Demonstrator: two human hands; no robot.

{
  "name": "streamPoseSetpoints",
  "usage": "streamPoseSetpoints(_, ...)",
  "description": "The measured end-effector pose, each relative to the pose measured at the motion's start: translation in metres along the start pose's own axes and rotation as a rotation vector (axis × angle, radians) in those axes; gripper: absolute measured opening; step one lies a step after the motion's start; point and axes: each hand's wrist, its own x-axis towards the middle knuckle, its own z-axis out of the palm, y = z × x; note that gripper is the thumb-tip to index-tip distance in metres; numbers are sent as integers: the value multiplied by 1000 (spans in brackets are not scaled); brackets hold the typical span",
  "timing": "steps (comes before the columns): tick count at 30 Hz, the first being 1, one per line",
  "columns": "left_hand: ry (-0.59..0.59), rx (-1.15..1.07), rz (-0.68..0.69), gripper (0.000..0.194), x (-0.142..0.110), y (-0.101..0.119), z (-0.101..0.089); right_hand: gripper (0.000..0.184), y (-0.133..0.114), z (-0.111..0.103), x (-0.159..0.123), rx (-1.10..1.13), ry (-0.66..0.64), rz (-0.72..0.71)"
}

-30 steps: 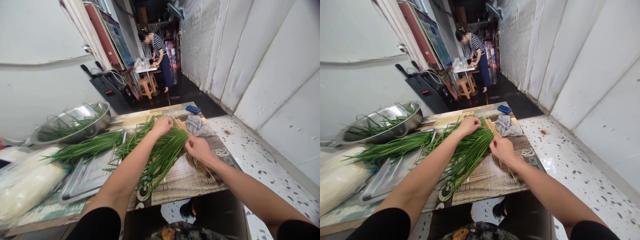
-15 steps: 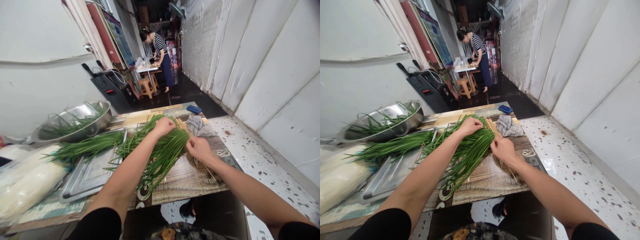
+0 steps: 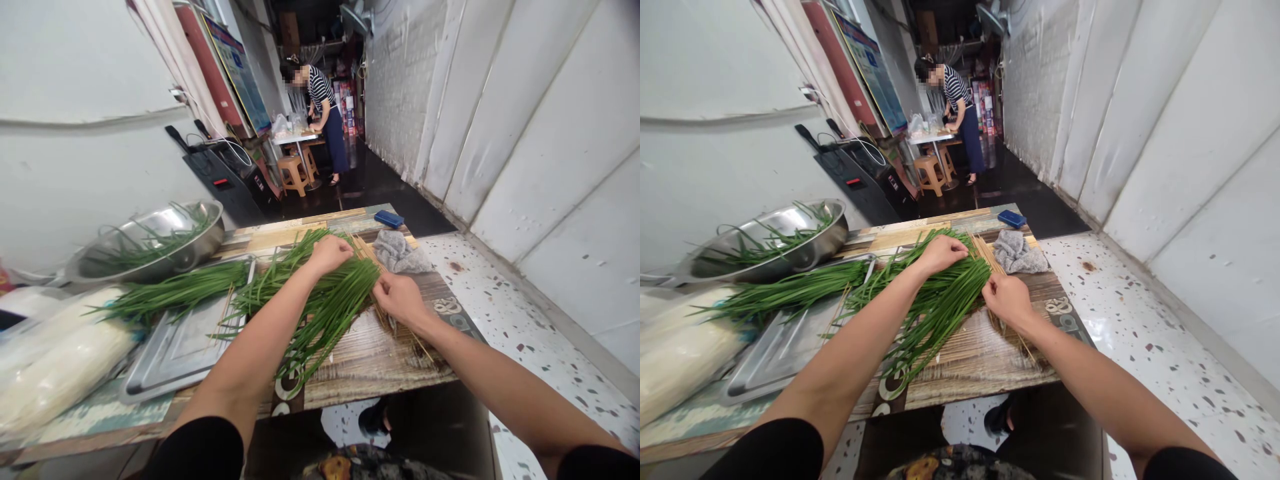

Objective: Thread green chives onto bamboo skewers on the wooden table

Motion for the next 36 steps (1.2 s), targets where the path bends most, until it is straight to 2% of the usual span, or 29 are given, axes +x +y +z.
streamPoseSetpoints(12, 15, -7, -17, 17, -2, 0, 1, 21, 1, 0, 0, 10, 9, -6)
streamPoseSetpoints(21, 82, 16, -55, 16, -15, 12, 2, 21, 2, 1, 1, 24, -1, -14)
streamPoseSetpoints(25, 84, 66, 53, 18, -23, 16, 8, 23, 2, 1, 0, 4, -4, -16)
streamPoseSetpoints(28, 18, 111, 161, 22, -28, 14, 8, 24, 2, 2, 0, -25, -6, -17)
streamPoseSetpoints(30, 28, 124, 128, 24, -28, 8, 2, 24, 2, 2, 1, -36, -11, -18)
streamPoseSetpoints(34, 212, 175, -42, 25, -17, -9, -12, 23, 2, 3, 1, -35, -19, -10)
streamPoseSetpoints(36, 221, 218, -55, 21, -10, -15, -16, 23, 2, 3, 1, -31, -18, -4)
